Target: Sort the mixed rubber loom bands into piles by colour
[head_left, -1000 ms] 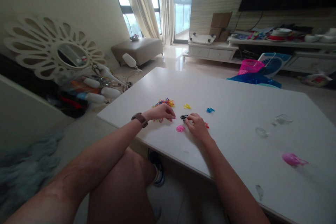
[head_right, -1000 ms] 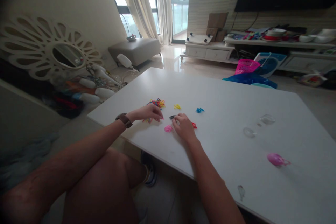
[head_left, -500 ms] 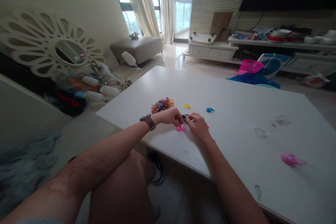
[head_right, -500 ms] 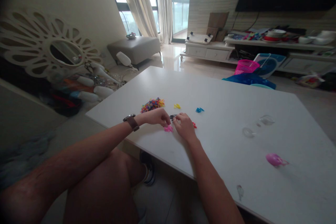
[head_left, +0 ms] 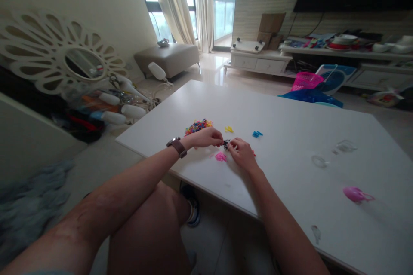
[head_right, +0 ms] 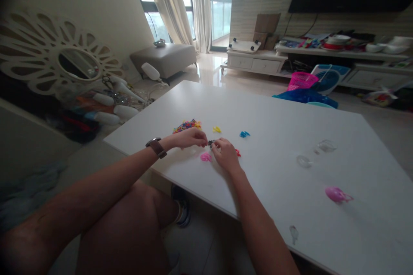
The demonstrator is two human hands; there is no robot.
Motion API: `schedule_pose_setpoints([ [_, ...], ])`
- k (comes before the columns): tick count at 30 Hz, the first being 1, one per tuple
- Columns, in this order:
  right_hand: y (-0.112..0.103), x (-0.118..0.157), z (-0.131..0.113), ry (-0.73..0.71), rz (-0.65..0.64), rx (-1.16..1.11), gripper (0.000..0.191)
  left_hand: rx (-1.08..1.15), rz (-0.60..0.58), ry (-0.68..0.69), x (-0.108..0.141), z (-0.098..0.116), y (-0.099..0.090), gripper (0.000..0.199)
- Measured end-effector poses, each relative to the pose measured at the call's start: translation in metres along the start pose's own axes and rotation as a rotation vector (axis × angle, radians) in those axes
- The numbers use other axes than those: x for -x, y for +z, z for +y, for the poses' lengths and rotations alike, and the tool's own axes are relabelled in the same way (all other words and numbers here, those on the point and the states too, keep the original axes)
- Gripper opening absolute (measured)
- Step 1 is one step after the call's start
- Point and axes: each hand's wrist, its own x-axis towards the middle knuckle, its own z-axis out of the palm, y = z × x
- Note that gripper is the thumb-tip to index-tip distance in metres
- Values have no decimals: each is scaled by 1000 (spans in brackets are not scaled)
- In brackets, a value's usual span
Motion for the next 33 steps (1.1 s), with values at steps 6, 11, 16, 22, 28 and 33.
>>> schedule_pose_setpoints([
  [6, 6, 8, -19, -259, -251, 29, 26, 18, 157, -77, 10, -6, -21, 11],
  [11, 18, 12, -23, -326, -347, 85, 19, 47, 174, -149, 15, -6, -21, 11],
  [16, 17, 10, -23, -280, -375, 20, 10, 31, 161, -161, 15, -7, -20, 10],
  [22, 10, 12, -24, -248, -415, -53, 13, 45, 163, -139, 16, -11, -23, 11],
  [28, 4, 11, -25, -260, -416, -127, 17, 22, 300, -130, 24, -16, -37, 14],
  [33, 5, 7, -21, -259, -335, -151, 13, -102, 447, -281, 33, -28, -52, 15],
])
